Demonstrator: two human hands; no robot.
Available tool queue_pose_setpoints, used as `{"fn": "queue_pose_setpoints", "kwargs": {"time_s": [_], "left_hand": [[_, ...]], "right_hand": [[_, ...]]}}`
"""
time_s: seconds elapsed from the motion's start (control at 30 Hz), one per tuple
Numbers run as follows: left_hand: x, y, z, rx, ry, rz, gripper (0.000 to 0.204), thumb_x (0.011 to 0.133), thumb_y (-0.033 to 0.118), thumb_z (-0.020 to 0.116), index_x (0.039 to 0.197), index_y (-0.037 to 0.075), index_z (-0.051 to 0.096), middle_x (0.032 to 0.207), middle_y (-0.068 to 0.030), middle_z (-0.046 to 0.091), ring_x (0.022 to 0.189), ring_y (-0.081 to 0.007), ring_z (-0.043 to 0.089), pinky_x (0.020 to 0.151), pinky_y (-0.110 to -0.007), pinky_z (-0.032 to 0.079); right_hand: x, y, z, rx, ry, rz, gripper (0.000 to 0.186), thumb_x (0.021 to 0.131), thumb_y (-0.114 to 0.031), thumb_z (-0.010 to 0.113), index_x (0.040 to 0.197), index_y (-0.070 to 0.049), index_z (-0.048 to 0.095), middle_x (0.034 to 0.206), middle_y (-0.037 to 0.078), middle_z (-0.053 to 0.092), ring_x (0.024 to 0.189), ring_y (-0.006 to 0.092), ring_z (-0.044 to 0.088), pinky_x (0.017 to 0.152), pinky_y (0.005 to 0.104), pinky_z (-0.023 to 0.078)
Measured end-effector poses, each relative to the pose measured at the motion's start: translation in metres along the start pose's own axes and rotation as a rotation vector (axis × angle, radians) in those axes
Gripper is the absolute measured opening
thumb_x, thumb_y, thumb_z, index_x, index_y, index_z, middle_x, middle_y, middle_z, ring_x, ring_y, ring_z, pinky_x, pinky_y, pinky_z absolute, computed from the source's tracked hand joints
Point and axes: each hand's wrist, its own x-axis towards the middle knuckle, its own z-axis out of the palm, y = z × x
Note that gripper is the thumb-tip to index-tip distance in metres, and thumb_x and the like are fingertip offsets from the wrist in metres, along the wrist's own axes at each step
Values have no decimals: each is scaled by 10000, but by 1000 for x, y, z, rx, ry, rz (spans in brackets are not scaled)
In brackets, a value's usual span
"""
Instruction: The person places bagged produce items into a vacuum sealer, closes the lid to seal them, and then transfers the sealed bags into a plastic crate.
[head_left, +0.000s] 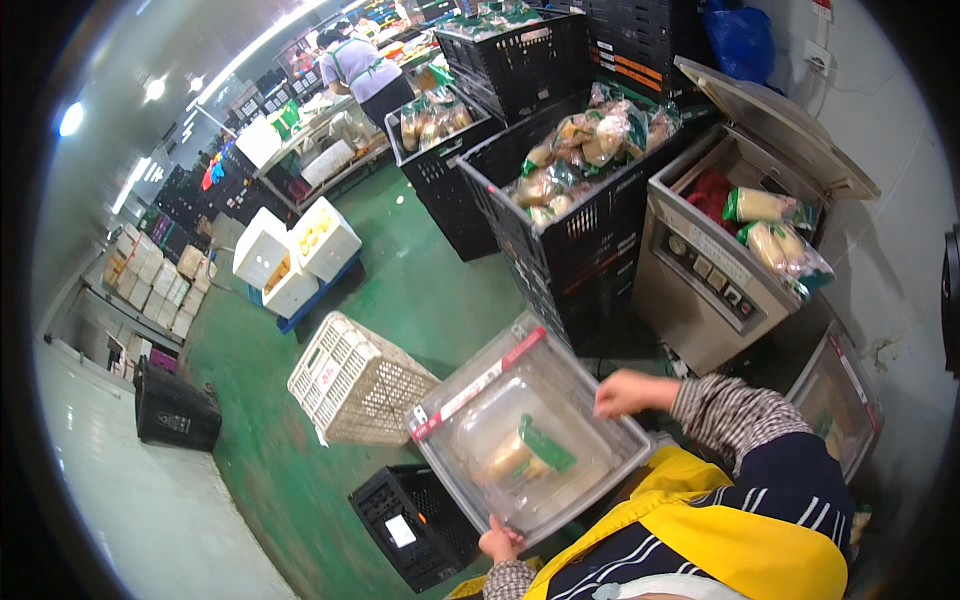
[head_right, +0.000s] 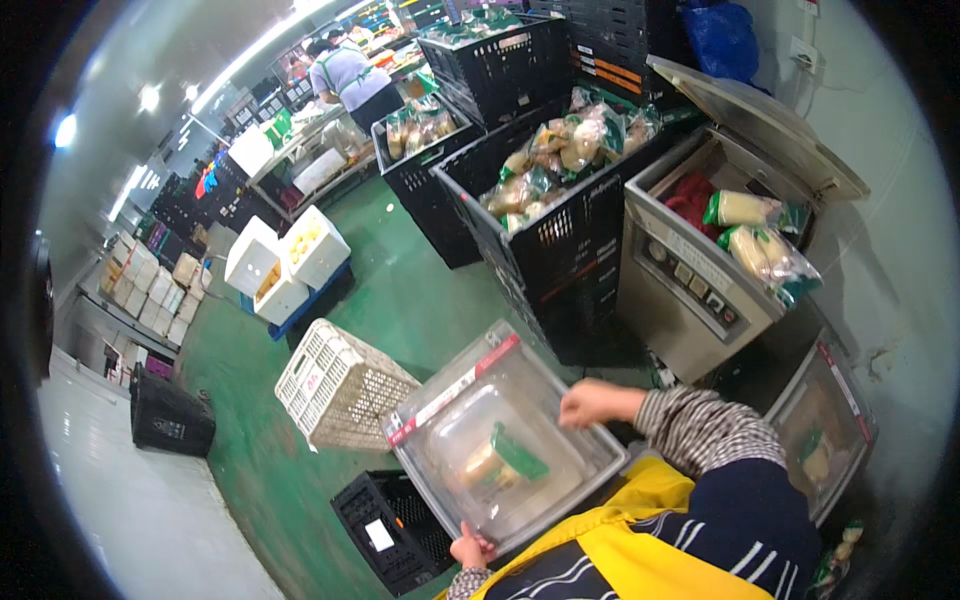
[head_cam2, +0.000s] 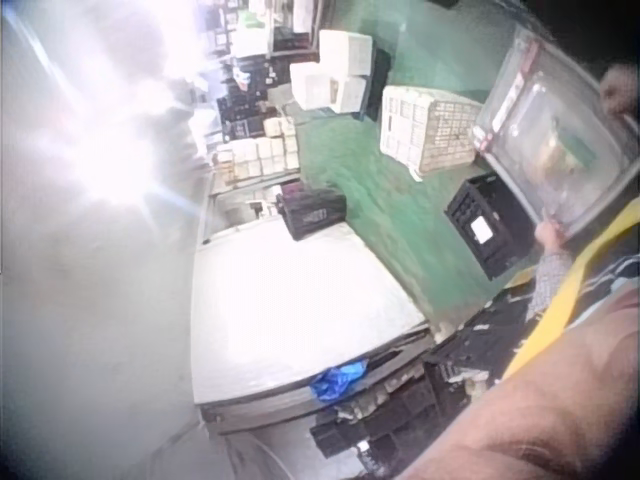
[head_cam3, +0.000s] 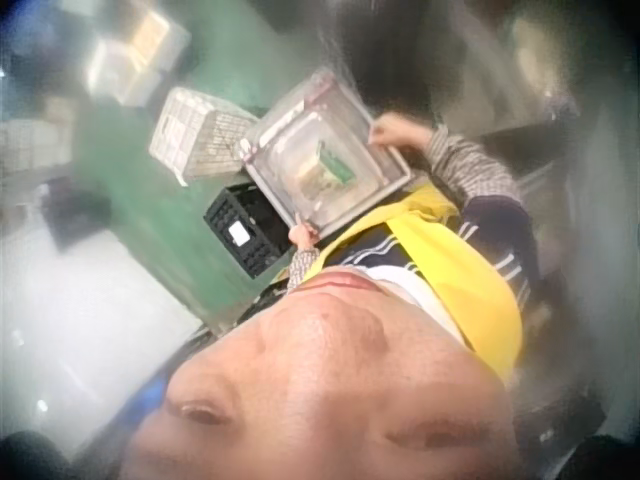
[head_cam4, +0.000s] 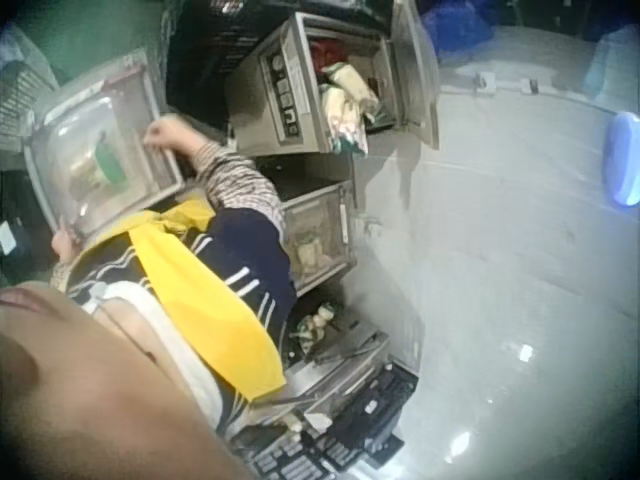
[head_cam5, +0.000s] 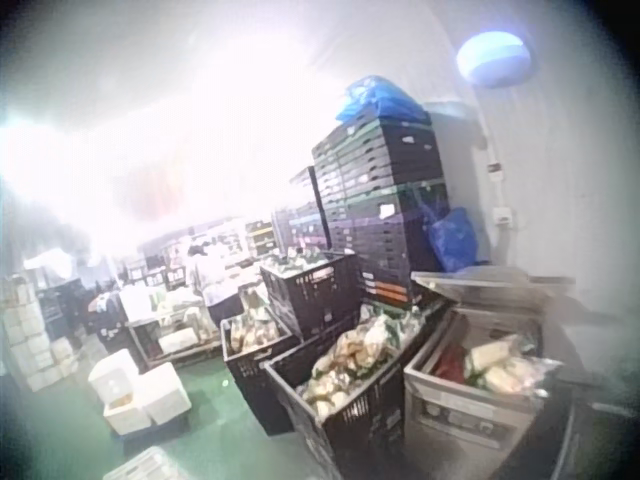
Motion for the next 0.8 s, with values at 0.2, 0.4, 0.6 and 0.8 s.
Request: {"fn": "queue_pose_setpoints", "kwargs": {"time_s": [0.2,0.4,0.6,0.8], "left_hand": [[-12,-8,22,82,350,63,665,887,627,449,662,2,485,500,-126,500,401,-283,509,395,-424,455],[-84,-3,85,440,511,183,600,884,566,491,724,-12,508,579,-139,529,493,-295,535,471,-422,470],[-128,13,132,620,570,191,540,882,505,532,786,-26,531,659,-151,558,585,-306,561,546,-419,484],[-142,15,158,705,577,195,486,879,444,574,849,-41,553,738,-164,587,677,-317,587,622,-417,498]], "right_hand": [[54,46,-279,-149,968,-178,164,796,-223,633,768,-63,657,751,125,651,717,293,639,637,375,502],[153,120,-454,-643,1293,-122,115,785,-145,595,864,-111,672,912,85,620,900,317,588,770,422,497],[232,139,-502,-849,1348,-70,284,855,-118,477,1078,-162,646,1131,4,605,1093,247,520,935,388,412],[256,134,-527,-742,1378,-65,158,841,-154,562,849,-165,720,876,30,681,912,235,609,943,434,411]]}}
